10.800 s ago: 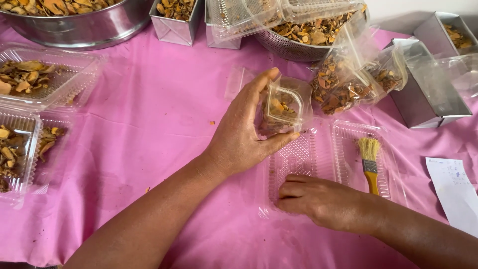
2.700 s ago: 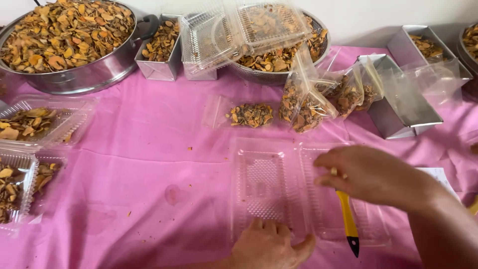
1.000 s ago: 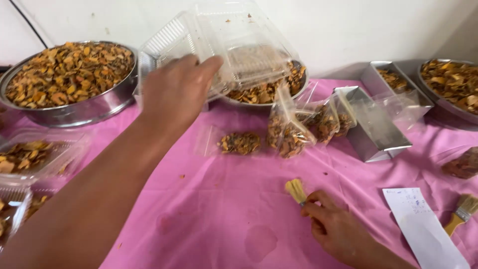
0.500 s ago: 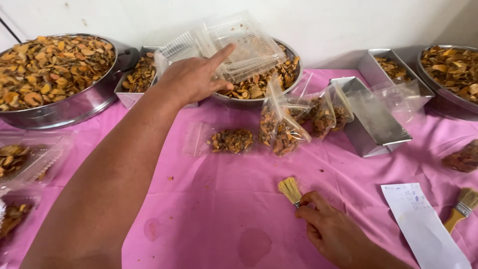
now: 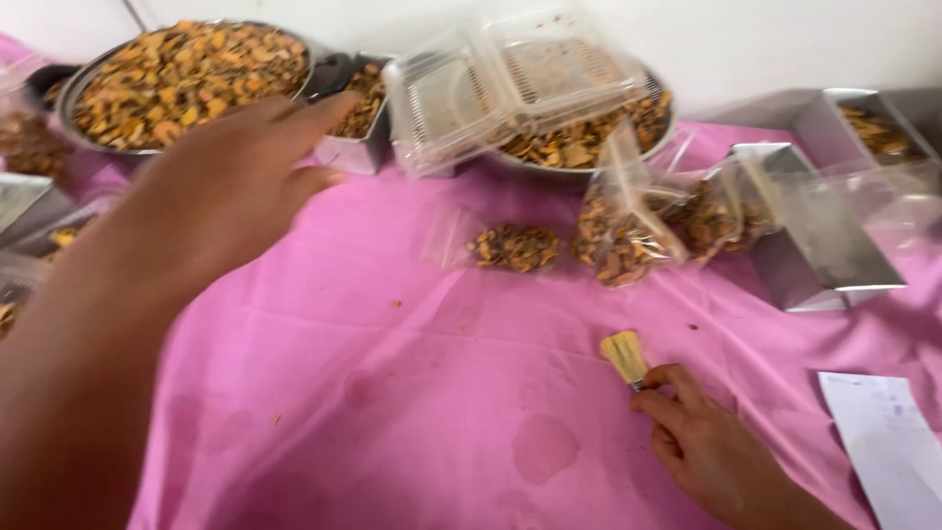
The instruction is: Packing dried tea or herb pieces into plastic containers and bags using hands and a brush
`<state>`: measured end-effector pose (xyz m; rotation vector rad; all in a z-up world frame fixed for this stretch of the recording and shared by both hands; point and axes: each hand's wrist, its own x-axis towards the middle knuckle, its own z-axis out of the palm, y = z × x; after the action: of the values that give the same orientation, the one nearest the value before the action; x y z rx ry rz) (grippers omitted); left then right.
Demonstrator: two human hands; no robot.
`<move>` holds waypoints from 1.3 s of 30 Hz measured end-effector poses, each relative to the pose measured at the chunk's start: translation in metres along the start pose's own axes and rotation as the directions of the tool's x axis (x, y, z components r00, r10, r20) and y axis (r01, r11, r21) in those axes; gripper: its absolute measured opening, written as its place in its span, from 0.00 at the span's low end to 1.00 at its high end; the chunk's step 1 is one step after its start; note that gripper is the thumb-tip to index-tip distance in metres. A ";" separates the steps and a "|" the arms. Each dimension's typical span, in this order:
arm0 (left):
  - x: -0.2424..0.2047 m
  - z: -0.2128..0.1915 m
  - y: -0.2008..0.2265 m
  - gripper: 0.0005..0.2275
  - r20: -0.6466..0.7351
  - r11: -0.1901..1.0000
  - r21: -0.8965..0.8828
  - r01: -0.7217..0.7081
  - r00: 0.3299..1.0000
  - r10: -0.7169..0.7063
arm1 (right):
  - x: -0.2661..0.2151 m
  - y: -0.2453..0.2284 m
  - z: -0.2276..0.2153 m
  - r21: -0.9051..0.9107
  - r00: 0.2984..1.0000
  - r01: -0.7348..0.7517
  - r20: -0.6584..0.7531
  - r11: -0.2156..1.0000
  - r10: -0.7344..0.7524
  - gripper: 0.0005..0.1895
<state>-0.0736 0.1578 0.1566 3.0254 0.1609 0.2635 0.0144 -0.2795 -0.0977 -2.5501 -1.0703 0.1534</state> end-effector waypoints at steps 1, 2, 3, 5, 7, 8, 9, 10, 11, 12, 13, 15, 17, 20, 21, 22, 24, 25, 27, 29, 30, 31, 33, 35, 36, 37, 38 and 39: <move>-0.026 0.003 -0.012 0.29 0.007 1.000 0.004 0.019 1.000 -0.019 | 0.000 0.000 0.003 0.007 1.000 0.015 0.013 1.000 -0.015 0.19; -0.050 0.006 -0.024 0.28 -0.033 0.990 0.070 0.122 0.992 -0.120 | 0.000 0.001 0.004 -0.034 1.000 0.016 -0.002 0.999 -0.016 0.19; -0.075 0.007 -0.034 0.26 -0.081 0.966 0.129 0.223 0.973 -0.214 | 0.000 0.002 0.004 -0.074 1.000 0.017 -0.019 0.997 -0.018 0.19; -0.107 0.045 -0.081 0.27 -0.135 0.937 0.164 0.307 0.948 -0.287 | 0.002 0.004 0.009 -0.094 1.000 -0.021 0.021 0.995 0.023 0.19; -0.131 0.071 -0.101 0.27 -0.190 0.902 0.188 0.389 0.915 -0.355 | 0.003 0.002 0.011 -0.124 0.996 -0.060 0.060 0.990 0.068 0.20; -0.135 0.075 -0.099 0.28 -0.128 0.840 0.192 0.507 0.862 -0.491 | 0.003 0.000 0.010 -0.171 0.996 -0.077 0.039 0.982 0.085 0.19; -0.139 0.079 -0.096 0.30 -0.069 0.762 0.204 0.615 0.785 -0.615 | 0.003 -0.002 0.009 -0.217 0.995 -0.095 0.016 0.971 0.101 0.17; -0.138 0.084 -0.101 0.30 -0.072 0.761 0.201 0.617 0.784 -0.617 | 0.003 -0.003 0.011 -0.221 0.995 -0.092 0.014 0.971 0.098 0.17; -0.137 0.089 -0.106 0.31 -0.135 0.732 0.222 0.644 0.764 -0.631 | 0.004 -0.003 0.012 -0.224 0.996 -0.085 -0.010 0.971 0.085 0.17; -0.136 0.095 -0.110 0.33 -0.194 0.703 0.241 0.669 0.743 -0.641 | 0.002 -0.002 0.014 -0.228 0.997 -0.080 -0.030 0.970 0.075 0.16; -0.128 0.094 -0.110 0.33 -0.192 0.703 0.238 0.670 0.742 -0.643 | 0.002 -0.002 0.013 -0.231 0.997 -0.080 -0.029 0.970 0.075 0.16; -0.111 0.090 -0.111 0.30 -0.102 0.620 0.236 0.749 0.653 -0.750 | 0.002 -0.001 0.013 -0.211 0.992 -0.110 0.030 0.971 0.119 0.17; -0.101 0.101 -0.129 0.24 -0.054 0.600 0.232 0.765 0.626 -0.778 | 0.002 -0.003 0.013 -0.216 0.993 -0.110 0.009 0.970 0.115 0.17; -0.088 0.109 -0.140 0.17 0.021 0.561 0.247 0.790 0.574 -0.818 | 0.000 -0.006 0.011 -0.215 0.996 -0.094 -0.019 0.972 0.092 0.17; -0.085 0.110 -0.141 0.17 0.040 0.535 0.260 0.804 0.545 -0.837 | 0.000 -0.008 0.011 -0.212 0.997 -0.070 -0.030 0.975 0.065 0.16; -0.086 0.110 -0.139 0.17 0.041 0.537 0.261 0.802 0.546 -0.837 | 0.000 -0.010 0.008 -0.212 0.997 -0.072 -0.029 0.975 0.068 0.16; -0.087 0.108 -0.135 0.14 0.055 0.554 0.301 0.776 0.566 -0.823 | 0.001 -0.015 0.005 -0.191 0.993 -0.117 0.011 0.975 0.121 0.15; -0.089 0.105 -0.131 0.14 0.057 0.555 0.303 0.775 0.566 -0.822 | 0.002 -0.013 0.005 -0.190 0.992 -0.119 0.013 0.975 0.123 0.15; -0.094 0.098 -0.121 0.15 0.074 0.586 0.348 0.732 0.601 -0.796 | 0.002 -0.010 0.007 -0.207 0.997 -0.073 -0.007 0.976 0.073 0.17; -0.105 0.103 -0.121 0.14 0.033 0.630 0.353 0.692 0.663 -0.748 | 0.001 -0.012 0.006 -0.206 0.996 -0.084 -0.002 0.975 0.086 0.17; -0.110 0.105 -0.121 0.15 -0.009 0.669 0.355 0.653 0.718 -0.696 | 0.001 -0.013 0.004 -0.211 0.996 -0.091 0.002 0.973 0.094 0.17; -0.118 0.103 -0.112 0.15 -0.010 0.672 0.357 0.649 0.722 -0.692 | 0.001 -0.014 0.003 -0.208 0.995 -0.096 -0.001 0.973 0.098 0.17; -0.134 0.102 -0.095 0.10 -0.102 0.737 0.398 0.547 0.824 -0.557 | 0.001 -0.015 0.001 -0.195 0.992 -0.111 0.029 0.974 0.119 0.19; -0.154 0.113 -0.085 0.09 -0.218 0.780 0.479 0.403 0.915 -0.339 | -0.001 -0.016 0.001 -0.194 0.993 -0.113 0.020 0.974 0.119 0.18; -0.165 0.119 -0.080 0.08 -0.315 0.777 0.567 0.274 0.943 -0.103 | -0.001 -0.016 0.001 -0.194 0.993 -0.109 0.014 0.975 0.114 0.18; -0.169 0.122 -0.064 0.08 -0.314 0.777 0.568 0.271 0.944 -0.101 | -0.002 -0.016 -0.001 -0.193 0.993 -0.111 0.014 0.975 0.116 0.18; -0.175 0.125 -0.048 0.11 -0.273 0.796 0.586 0.153 0.962 0.016 | -0.002 -0.016 -0.002 -0.185 0.993 -0.113 0.008 0.976 0.117 0.19; -0.181 0.128 -0.033 0.17 -0.232 0.802 0.597 0.033 0.964 0.133 | -0.002 -0.017 -0.003 -0.177 0.993 -0.116 0.002 0.977 0.118 0.19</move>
<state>-0.2315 0.1578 -0.0029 3.6111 0.2187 0.7596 0.0025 -0.2710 -0.0892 -2.7757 -0.9775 0.1094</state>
